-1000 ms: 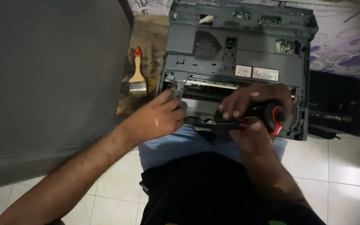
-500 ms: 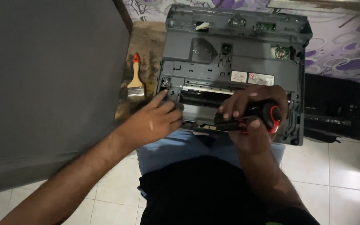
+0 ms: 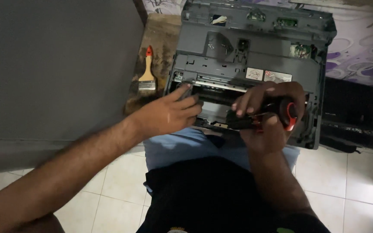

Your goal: The person uses a screwdriver to remove screws from the back of a disassembled printer. They rotate the printer to access different sides and continue unscrewing components while holding the device steady.

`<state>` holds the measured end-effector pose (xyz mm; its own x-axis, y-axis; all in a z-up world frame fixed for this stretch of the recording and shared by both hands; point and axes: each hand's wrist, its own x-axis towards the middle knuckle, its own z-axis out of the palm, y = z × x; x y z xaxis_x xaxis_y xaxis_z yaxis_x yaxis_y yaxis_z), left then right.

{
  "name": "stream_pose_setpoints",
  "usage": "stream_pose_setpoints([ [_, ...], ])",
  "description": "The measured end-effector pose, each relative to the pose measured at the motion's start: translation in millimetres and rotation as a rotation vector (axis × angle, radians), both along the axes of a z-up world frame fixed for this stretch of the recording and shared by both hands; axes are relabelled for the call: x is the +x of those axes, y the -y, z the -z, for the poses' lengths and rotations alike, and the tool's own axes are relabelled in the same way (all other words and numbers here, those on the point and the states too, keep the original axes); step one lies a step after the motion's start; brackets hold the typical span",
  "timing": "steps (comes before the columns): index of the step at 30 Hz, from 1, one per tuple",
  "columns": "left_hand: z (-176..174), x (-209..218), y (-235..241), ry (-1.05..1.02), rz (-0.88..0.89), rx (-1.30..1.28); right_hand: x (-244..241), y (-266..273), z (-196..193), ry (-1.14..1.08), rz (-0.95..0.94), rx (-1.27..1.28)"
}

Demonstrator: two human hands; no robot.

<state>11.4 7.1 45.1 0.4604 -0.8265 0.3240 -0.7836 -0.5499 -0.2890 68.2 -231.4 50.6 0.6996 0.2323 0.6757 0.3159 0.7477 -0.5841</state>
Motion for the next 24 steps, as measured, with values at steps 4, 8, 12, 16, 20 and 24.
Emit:
stream_pose_setpoints([
  [4, 0.9, -3.0, -1.7, 0.012, 0.011, 0.003, 2.0, -1.5, 4.1, 0.028, 0.032, 0.011],
  [8, 2.0, -4.3, -2.6, 0.054, -0.011, -0.004, 0.5, 0.2, 0.8, -0.025, 0.059, -0.017],
  [12, 5.1, -2.4, -3.2, 0.078, -0.032, -0.019, 2.9, 1.4, 4.3, -0.018, 0.06, -0.032],
  [16, -8.6, -2.7, -4.6, 0.05, -0.036, -0.053, 6.9, -6.2, 4.5, 0.001, -0.019, -0.001],
  [20, -14.1, -16.2, 0.6, -0.565, -0.22, -0.586, 3.8, -39.3, -2.3, -0.006, 0.038, 0.043],
  [24, -3.8, -25.3, 1.6, -0.761, -0.185, -0.959, 2.7, -77.1, 1.7, -0.121, -0.06, 0.166],
])
